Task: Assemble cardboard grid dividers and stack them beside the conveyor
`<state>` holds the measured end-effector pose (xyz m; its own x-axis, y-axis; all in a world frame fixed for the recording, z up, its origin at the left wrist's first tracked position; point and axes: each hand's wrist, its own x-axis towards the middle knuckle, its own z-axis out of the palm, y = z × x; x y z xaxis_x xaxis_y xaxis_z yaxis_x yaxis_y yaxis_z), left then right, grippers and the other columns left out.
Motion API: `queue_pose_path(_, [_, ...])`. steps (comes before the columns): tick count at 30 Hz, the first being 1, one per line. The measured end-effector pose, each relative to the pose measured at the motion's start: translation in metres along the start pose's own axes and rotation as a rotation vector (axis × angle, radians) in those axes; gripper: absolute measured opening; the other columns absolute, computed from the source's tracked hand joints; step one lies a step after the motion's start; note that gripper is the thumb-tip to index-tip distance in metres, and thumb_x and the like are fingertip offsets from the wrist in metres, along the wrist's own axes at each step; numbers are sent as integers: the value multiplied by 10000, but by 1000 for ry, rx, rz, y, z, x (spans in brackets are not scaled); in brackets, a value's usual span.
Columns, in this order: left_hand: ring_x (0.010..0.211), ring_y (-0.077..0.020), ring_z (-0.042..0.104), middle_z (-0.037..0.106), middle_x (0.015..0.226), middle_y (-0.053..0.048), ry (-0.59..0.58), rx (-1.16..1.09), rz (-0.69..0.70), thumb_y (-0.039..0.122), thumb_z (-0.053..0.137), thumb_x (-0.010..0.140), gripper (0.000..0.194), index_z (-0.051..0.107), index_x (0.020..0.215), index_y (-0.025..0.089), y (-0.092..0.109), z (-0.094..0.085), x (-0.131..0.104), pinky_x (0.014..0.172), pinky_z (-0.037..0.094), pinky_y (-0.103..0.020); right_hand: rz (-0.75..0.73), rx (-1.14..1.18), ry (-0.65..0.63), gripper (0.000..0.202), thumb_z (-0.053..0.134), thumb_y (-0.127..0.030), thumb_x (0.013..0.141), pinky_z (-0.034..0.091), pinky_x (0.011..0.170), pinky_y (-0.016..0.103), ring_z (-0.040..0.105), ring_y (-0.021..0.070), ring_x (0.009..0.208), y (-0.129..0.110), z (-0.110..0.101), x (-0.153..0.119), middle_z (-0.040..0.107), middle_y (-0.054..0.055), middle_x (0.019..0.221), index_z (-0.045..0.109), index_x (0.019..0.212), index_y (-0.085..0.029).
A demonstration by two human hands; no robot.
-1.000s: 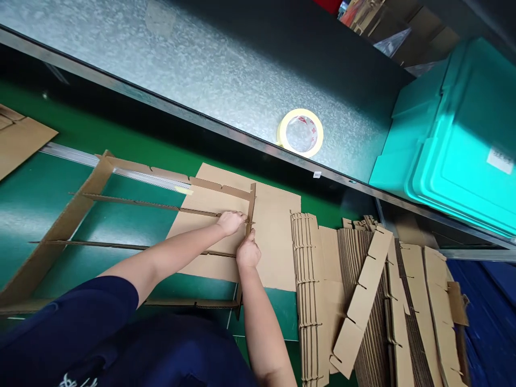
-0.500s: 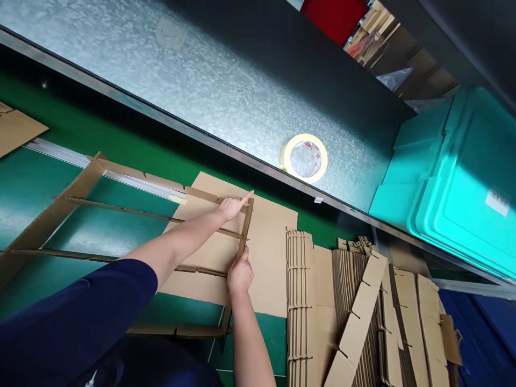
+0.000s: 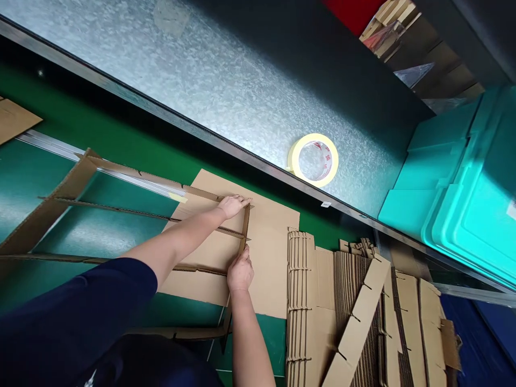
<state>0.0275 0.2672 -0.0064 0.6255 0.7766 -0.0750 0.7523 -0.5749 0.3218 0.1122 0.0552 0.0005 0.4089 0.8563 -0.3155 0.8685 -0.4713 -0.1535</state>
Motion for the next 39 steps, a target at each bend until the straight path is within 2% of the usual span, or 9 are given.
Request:
queue_pose_path(5, [1212,-225,488,600,1241,-105,-11,-7,-8,40,345,848,666,303,1466,286,3,-1,1,1045,346,-418,-95,123,157,573,265,-393,962,460,894,420,573,285,1111,5,8,3,550,211,1286,318,1433,-71])
queue_pose_path(9, [1389,-269,276,377,1478,-137,77,-44,-45,174,388,879,620,260,1484,214,-1,-15,-33,1130,196,-494,-202,277,298,604,184,-445,972,366,1028,452,405,253,1304,21,0,-15,441,183,1412,281,1459,-101])
queue_pose_path(14, [1429,-237,194,325,1515,-87,321,-99,-81,394,329,939,551,313,1459,213,-16,-36,-162,1148,198,-459,-287,166,345,574,156,-403,988,254,1089,478,164,225,1425,46,5,-66,264,132,1530,160,1508,-159])
queue_pose_path(17, [1442,-255,154,297,1531,-62,232,-31,-199,423,331,932,566,284,1472,260,-24,-27,-257,1150,174,-507,-331,0,190,603,224,-431,986,188,1103,509,78,251,1439,48,21,-87,223,125,1547,147,1511,-144])
queue_pose_path(20, [1443,-280,144,340,1511,-56,70,36,-267,427,379,909,547,363,1438,291,-29,-2,-317,1143,157,-552,-291,-70,115,626,259,-431,984,143,1112,514,53,255,1439,42,29,-90,188,135,1556,134,1509,-113])
queue_pose_path(23, [1439,-286,162,370,1495,-61,40,49,-239,423,392,904,514,428,1401,297,-28,14,-332,1141,151,-565,-278,-72,81,629,277,-428,980,146,1112,502,43,258,1439,39,23,-88,162,132,1563,140,1509,-116])
queue_pose_path(30, [1456,-273,60,169,1574,-47,322,109,-412,439,340,928,577,272,1480,285,-26,2,-375,1152,85,-564,-333,-34,227,612,198,-431,986,154,1116,482,4,236,1443,51,15,-123,124,119,1572,140,1509,-118])
queue_pose_path(35, [1440,-312,139,199,1560,-118,146,96,-636,478,322,926,606,294,1473,221,-32,23,-428,1109,189,-598,-394,-111,177,614,214,-465,972,164,1108,506,43,261,1440,62,39,-136,120,108,1574,283,1474,-120])
queue_pose_path(39, [1417,-257,239,324,1516,-99,203,102,-557,423,352,936,509,416,1406,237,-28,20,-429,1132,221,-491,-442,-52,250,662,141,-509,951,240,1079,526,154,271,1423,72,51,-127,230,124,1544,404,1420,-124])
